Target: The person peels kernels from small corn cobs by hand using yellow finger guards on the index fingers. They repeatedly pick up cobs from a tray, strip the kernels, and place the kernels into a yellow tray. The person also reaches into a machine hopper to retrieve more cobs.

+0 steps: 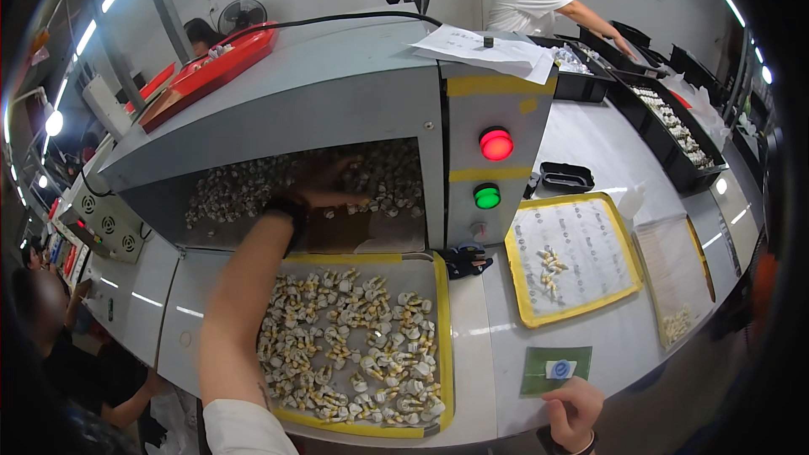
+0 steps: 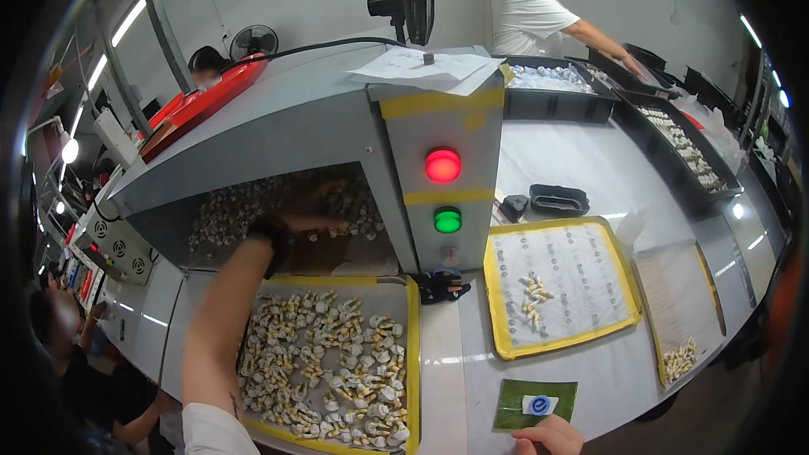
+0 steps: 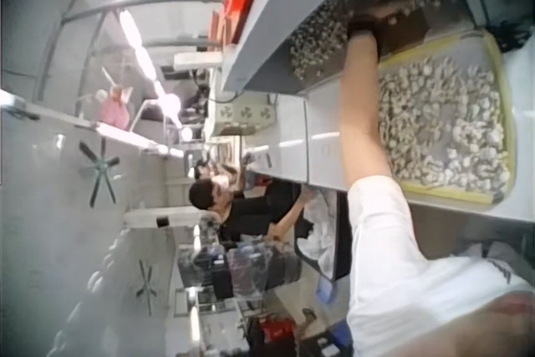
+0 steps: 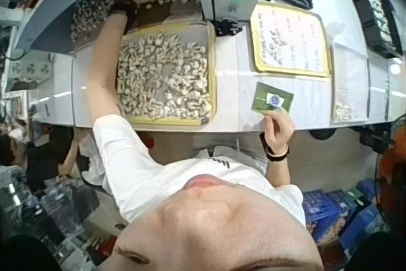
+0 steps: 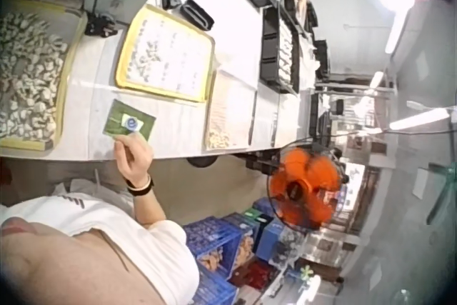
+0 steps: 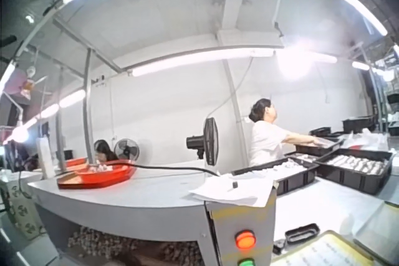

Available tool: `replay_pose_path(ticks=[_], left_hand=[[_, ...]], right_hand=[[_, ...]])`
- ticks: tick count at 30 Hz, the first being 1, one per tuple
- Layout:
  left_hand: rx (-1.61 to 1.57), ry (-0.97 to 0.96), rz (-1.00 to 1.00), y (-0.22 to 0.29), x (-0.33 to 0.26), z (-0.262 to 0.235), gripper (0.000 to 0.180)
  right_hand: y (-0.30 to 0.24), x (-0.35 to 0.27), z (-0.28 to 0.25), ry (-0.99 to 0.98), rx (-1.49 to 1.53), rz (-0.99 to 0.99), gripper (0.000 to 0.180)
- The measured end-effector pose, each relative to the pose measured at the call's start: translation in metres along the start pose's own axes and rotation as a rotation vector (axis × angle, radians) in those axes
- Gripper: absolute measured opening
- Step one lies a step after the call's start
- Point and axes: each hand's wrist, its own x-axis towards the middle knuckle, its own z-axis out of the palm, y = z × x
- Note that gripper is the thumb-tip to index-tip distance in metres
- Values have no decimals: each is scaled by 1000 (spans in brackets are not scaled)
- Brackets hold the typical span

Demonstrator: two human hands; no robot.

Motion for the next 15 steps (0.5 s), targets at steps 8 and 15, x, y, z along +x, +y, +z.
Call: replay_pose_path(ticks=[8,15], left_hand=[[315,185,123,-32,37,6,86],[282,237,292,-38,18,9,60]], right_hand=[[2,-3,0,9,-36,-21,8],[3,-3,1,14,-28,-24,7]])
